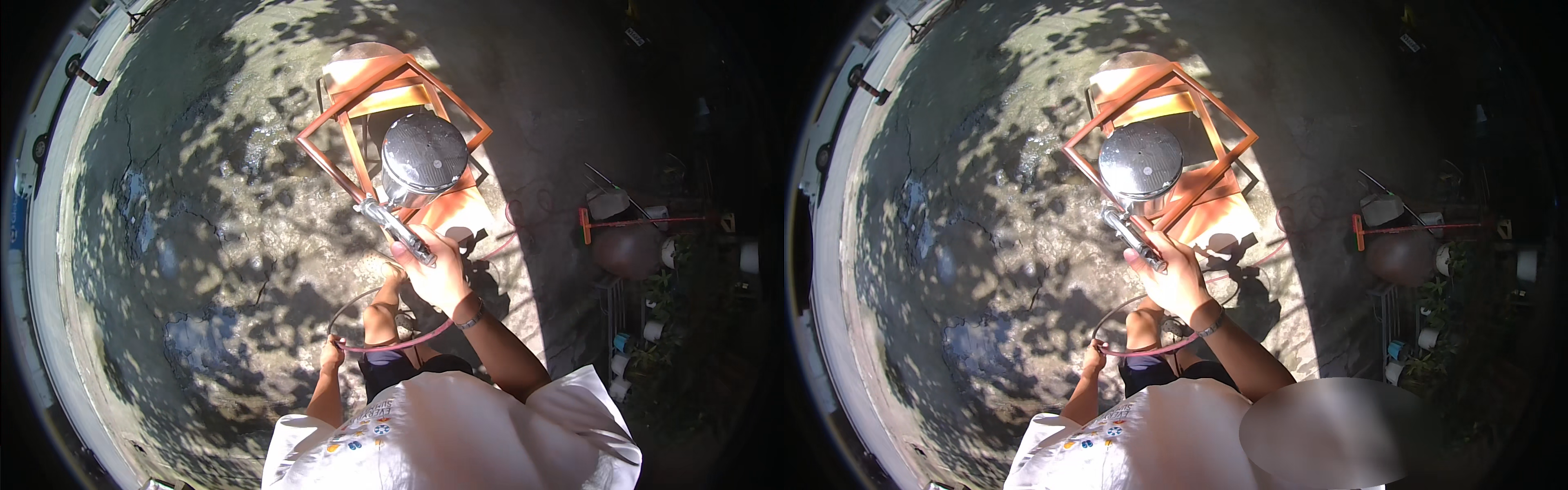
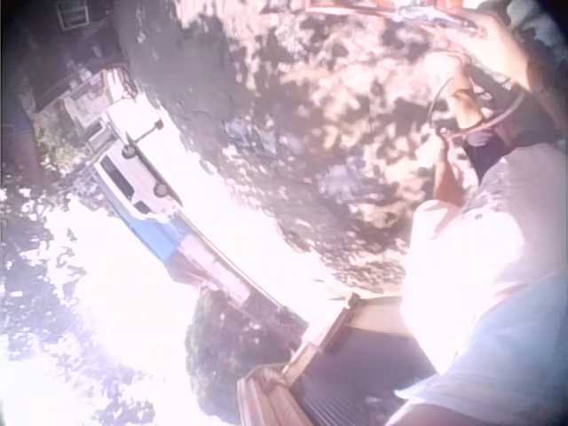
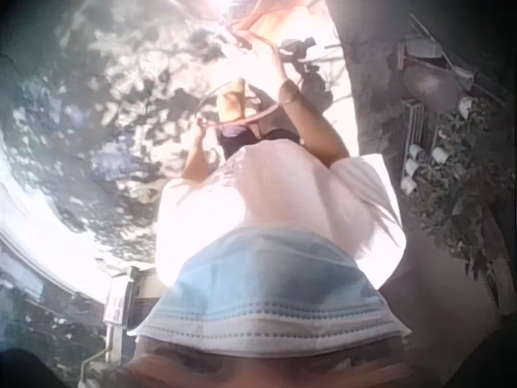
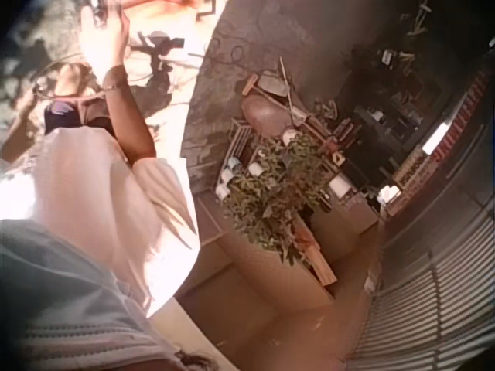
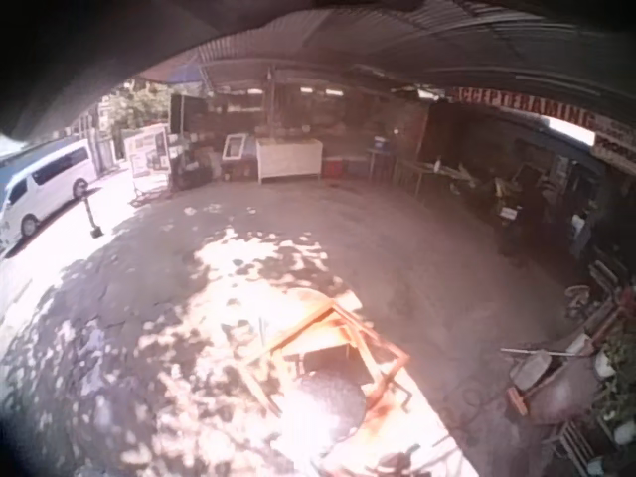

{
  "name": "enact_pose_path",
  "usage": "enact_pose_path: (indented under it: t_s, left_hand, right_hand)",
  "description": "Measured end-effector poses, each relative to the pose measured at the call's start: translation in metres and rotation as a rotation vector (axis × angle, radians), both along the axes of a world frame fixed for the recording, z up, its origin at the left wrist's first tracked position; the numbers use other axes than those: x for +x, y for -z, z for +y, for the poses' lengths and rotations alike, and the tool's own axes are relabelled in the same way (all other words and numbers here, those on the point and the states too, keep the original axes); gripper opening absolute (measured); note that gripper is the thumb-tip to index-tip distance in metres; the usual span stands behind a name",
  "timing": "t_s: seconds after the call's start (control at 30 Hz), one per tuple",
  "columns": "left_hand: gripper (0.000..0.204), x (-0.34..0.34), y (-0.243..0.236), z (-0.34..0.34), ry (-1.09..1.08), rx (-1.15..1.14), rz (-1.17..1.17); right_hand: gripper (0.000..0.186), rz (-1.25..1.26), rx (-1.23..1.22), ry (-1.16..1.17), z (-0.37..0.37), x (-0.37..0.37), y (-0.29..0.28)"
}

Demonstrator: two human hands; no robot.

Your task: The person uses a spray gun to apply a reddish-brown finish to wooden frames placed on a stand outdoors. They move around the frames to cover all sides, then set the spray gun aside and stack the finished frames on a workbench.

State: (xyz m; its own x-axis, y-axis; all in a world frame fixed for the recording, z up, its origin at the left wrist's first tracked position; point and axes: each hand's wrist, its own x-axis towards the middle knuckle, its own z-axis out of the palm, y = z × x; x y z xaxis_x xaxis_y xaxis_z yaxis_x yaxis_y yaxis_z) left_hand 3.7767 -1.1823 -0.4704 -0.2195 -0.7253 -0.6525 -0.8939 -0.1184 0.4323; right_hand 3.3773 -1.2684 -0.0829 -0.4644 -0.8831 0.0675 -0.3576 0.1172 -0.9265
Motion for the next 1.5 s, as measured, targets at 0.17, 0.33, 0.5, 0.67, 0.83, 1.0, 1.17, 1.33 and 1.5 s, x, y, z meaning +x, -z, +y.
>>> enact_pose_path:
  t_s: [0.17, 0.33, 0.5, 0.67, 0.83, 1.0, 1.17, 1.33, 1.5]
  left_hand:
    - [0.014, 0.024, -0.014, -0.008, 0.139, -0.171, -0.049]
    - [0.019, 0.045, -0.054, -0.023, 0.202, -0.117, 0.024]
    - [0.034, 0.121, -0.070, -0.027, 0.414, -0.188, 0.056]
    - [0.034, 0.154, -0.086, -0.023, 0.339, 0.013, -0.130]
    - [0.029, 0.228, -0.051, -0.050, 0.294, -0.061, -0.182]
    - [0.022, 0.296, -0.003, -0.092, 0.359, -0.028, -0.253]
    - [0.018, 0.357, 0.005, -0.130, 0.336, -0.034, -0.102]
    - [0.016, 0.409, -0.015, -0.129, 0.441, 0.009, -0.188]
    - [0.016, 0.461, 0.027, -0.134, 0.536, -0.186, -0.040]
  right_hand:
    - [0.030, -0.067, -0.029, 0.058, 0.091, 0.038, 0.002]
    - [0.032, -0.074, 0.038, 0.148, 0.148, 0.075, 0.015]
    - [0.030, -0.060, -0.026, 0.188, 0.156, 0.109, 0.017]
    - [0.026, -0.011, -0.085, 0.274, 0.153, 0.133, 0.025]
    - [0.023, -0.067, -0.122, 0.407, 0.121, 0.195, 0.063]
    - [0.022, -0.307, 0.007, 0.477, 0.072, 0.289, 0.083]
    - [0.020, -0.337, 0.000, 0.612, 0.061, 0.366, 0.123]
    - [0.019, -0.438, -0.013, 0.711, 0.073, 0.442, 0.130]
    - [0.015, -0.219, -0.078, 0.693, 0.082, 0.484, 0.122]
